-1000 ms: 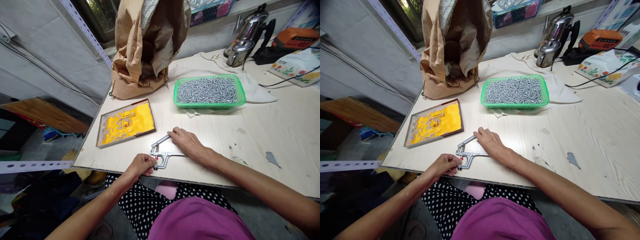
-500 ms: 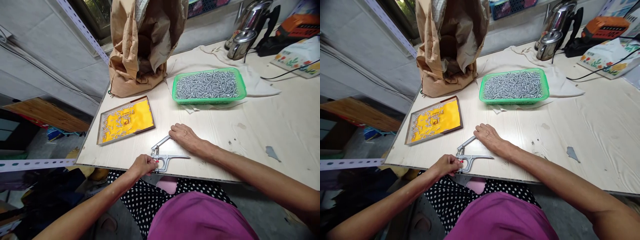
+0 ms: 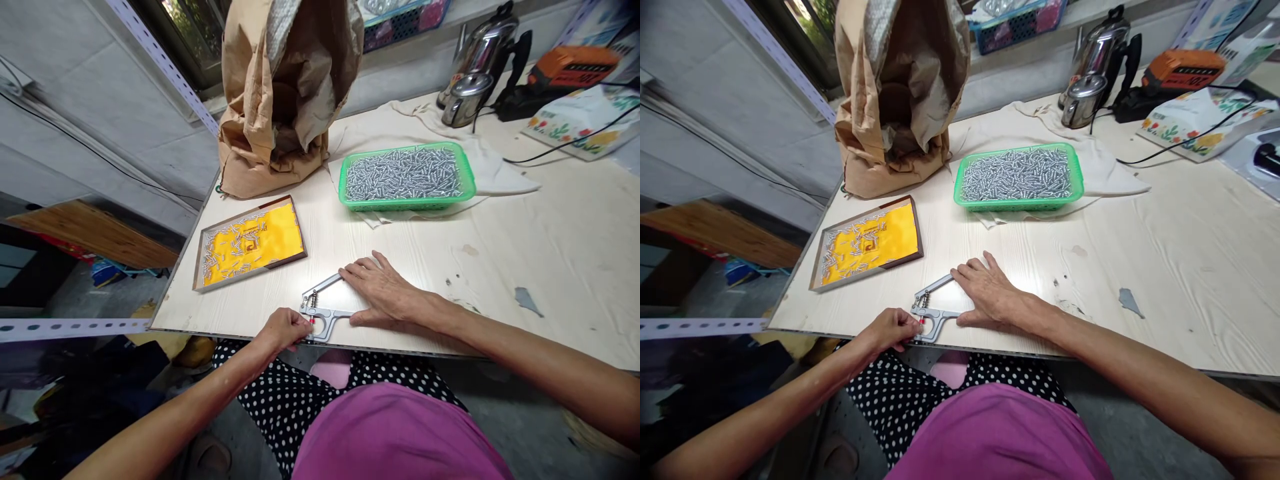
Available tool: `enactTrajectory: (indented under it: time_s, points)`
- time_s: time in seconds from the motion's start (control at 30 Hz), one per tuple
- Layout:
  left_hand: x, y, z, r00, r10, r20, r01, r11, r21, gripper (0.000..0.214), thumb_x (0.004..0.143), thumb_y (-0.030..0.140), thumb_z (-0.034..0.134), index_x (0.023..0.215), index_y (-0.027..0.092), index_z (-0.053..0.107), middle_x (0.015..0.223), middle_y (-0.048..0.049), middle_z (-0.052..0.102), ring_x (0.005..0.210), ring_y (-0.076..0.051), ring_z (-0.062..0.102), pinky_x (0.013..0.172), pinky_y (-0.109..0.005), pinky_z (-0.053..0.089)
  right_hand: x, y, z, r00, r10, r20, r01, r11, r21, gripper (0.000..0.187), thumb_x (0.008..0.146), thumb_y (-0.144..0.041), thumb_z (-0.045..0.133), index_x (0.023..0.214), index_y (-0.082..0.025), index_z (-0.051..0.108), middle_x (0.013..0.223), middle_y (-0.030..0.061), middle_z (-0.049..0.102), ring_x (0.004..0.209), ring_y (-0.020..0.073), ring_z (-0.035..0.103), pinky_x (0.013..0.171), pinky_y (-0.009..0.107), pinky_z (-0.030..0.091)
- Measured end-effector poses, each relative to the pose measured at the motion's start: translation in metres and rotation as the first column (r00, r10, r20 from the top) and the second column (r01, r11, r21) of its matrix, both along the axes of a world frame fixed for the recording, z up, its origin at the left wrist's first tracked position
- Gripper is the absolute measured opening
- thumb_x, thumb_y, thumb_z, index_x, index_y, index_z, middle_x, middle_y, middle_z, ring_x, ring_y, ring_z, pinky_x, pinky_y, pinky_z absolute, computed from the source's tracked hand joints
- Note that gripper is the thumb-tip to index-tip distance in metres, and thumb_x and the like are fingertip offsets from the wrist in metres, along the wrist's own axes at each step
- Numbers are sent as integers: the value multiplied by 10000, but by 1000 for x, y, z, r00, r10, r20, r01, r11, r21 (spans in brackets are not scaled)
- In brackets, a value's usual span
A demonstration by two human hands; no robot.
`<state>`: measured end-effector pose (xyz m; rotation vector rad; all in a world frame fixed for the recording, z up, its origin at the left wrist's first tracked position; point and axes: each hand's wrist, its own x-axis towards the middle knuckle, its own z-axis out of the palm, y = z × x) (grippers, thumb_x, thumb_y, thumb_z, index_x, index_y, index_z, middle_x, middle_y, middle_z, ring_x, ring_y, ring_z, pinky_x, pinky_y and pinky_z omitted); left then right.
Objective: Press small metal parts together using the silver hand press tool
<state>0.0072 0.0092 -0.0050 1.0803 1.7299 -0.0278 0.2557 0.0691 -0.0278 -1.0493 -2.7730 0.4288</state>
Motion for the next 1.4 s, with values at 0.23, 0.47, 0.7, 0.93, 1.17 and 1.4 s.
enactTrajectory:
  time_s: [0.23, 0.47, 0.7, 0.93, 1.17, 1.4]
  points:
    - [4, -2, 3, 998, 57, -12, -58, 998, -9, 262, 673, 381, 713, 637, 142, 613, 519, 44, 489, 510, -111, 465, 489, -233, 422, -5, -7, 1, 1000, -7, 1, 7, 1000, 9, 708, 728, -511, 735, 1275, -108, 532, 1130, 142, 605, 1044, 307, 511, 1023, 535, 325]
    - [17, -15, 18, 827, -250, -503, 490, 759, 428, 216, 910, 337, 537, 891, 162, 664, 930, -68, 612, 898, -219, 590, 772, -327, 487, -7, -26, 3, 992, -35, -124, 32, 999, -19, 545, 809, -264, 683, 1302, -135, 490, 1084, 122, 603, 966, 252, 505, 812, 396, 441]
    - [51, 10, 5, 599, -561, -572, 796, 337, 503, 517, 848, 332, 674, 1298, 189, 464, 1311, -112, 528, 1164, -279, 487, 984, -427, 445, -7, -33, -10, 983, -31, -180, 38, 999, 37, 648, 833, -253, 657, 1398, -111, 374, 1107, 130, 614, 995, 262, 512, 848, 414, 449]
    - [56, 24, 7, 505, -630, -590, 861, 315, 399, 548, 796, 493, 705, 1175, 122, 570, 1083, -115, 608, 1009, -267, 531, 868, -378, 468, -7, -44, -20, 979, -173, -104, 190, 965, 180, 522, 769, -302, 722, 1216, -98, 545, 1051, 149, 616, 938, 296, 544, 775, 414, 465]
    - [54, 20, -1, 618, -548, -564, 785, 392, 479, 281, 879, 437, 632, 944, 166, 669, 940, -63, 641, 938, -220, 554, 781, -311, 447, -20, -43, -24, 986, -105, -127, 127, 974, 185, 76, 884, -146, 570, 817, -167, 597, 860, 72, 614, 811, 213, 559, 718, 332, 438]
    - [49, 23, -7, 649, -523, -552, 759, 396, 518, 329, 809, 432, 716, 1012, 175, 678, 983, -72, 648, 982, -237, 559, 845, -325, 460, -13, -38, -17, 982, -88, -167, 113, 983, 145, 66, 887, -222, 598, 919, -167, 618, 914, 79, 617, 870, 222, 553, 764, 339, 436]
